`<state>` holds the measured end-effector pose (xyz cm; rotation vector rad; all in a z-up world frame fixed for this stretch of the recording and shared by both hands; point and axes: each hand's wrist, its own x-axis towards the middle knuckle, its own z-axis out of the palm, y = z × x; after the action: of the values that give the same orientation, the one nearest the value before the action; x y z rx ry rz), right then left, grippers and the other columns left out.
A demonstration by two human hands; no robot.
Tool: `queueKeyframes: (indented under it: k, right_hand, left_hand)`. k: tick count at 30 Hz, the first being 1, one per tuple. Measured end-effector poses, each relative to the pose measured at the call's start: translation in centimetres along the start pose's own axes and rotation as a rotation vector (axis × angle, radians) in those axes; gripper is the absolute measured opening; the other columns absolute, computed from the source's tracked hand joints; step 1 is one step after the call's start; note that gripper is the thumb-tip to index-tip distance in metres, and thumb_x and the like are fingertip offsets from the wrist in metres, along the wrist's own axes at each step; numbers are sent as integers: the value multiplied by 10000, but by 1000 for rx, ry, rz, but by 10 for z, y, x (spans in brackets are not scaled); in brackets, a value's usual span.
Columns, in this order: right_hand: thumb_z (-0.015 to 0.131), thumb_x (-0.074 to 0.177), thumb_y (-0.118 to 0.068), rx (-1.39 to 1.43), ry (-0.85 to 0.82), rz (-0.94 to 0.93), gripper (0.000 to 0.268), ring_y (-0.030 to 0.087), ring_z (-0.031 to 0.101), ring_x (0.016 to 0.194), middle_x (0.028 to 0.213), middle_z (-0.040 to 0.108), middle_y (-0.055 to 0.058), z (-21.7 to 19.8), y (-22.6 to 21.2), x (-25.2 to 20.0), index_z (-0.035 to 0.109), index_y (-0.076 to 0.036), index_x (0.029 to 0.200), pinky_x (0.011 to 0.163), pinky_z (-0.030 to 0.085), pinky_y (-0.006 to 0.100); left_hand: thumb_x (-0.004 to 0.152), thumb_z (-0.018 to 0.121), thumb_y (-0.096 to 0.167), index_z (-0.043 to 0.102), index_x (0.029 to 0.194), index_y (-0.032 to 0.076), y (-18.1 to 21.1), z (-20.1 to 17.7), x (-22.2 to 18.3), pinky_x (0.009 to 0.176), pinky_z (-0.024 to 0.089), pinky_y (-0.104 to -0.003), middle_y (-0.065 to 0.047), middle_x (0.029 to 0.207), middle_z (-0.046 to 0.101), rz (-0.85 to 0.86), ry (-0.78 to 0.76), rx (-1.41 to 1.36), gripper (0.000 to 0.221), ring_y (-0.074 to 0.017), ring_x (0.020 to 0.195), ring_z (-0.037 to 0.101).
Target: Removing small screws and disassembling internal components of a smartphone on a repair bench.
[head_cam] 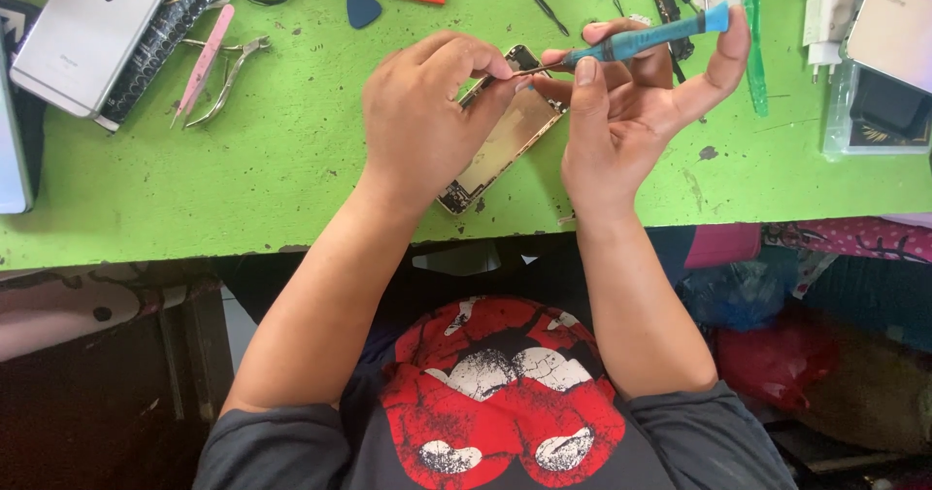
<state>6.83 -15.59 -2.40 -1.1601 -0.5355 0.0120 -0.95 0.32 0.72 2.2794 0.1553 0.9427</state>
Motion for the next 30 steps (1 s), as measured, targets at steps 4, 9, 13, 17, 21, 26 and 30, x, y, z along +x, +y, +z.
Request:
queueKeyframes:
  k: [4,9,13,17,21,26,30]
  right_hand:
    - [584,1234,136,6,2,5,799,389,715,1164,1357,630,224,2,-2,-1,234,-475,1612,1028,749,619]
    - [592,1217,152,12,-23,-43,820,366,654,1269,1354,626,270,1,0,-1,246,-470,1622,1103,704,634]
    - [611,1221,113,-7,-41,-50,792,368,666,1264,1354,619,269,3,-1,0,252,-473,1615,1092,705,632]
    - [611,1223,109,42,-17,1,794,383,704,1212,1360,637,248,3,-1,-1,249,-484,1608,1033,733,635]
    - [595,1232,112,36,-36,6,784,448,725,1044,1334,654,291,3,-1,-2,248,-485,1605,984,717,614]
    - [609,1224,96,16,-25,-8,771,406,708,1120,1335,652,272,3,0,-1,240,-464,1606,1034,725,623]
    - [588,1225,117,14,-42,-36,777,377,670,1192,1339,630,262,2,2,0,246,-466,1608,1083,704,637]
  left_hand:
    - [908,818,173,693,869,182,1,0,0,631,476,-322,77,881,732,-10,7,28,131,-131,769,705]
    - [920,802,198,695,876,180,2,0,0,654,484,-339,69,889,732,-16,-7,33,117,-153,778,706]
    - [923,804,182,680,887,161,0,1,-1,632,476,-350,56,894,732,-7,-3,21,131,-168,766,705]
    - [940,787,198,674,906,158,1,1,0,658,482,-355,67,901,727,-18,-14,20,124,-164,794,702]
    - [953,794,233,676,922,163,0,1,-1,632,477,-352,63,910,730,-8,-6,48,141,-166,788,699]
    - [943,811,225,684,923,166,0,0,-1,621,476,-343,74,914,728,-4,-9,35,142,-156,783,702]
    - [932,812,223,680,935,176,1,0,-1,623,475,-339,80,929,727,-9,-16,41,140,-155,787,701]
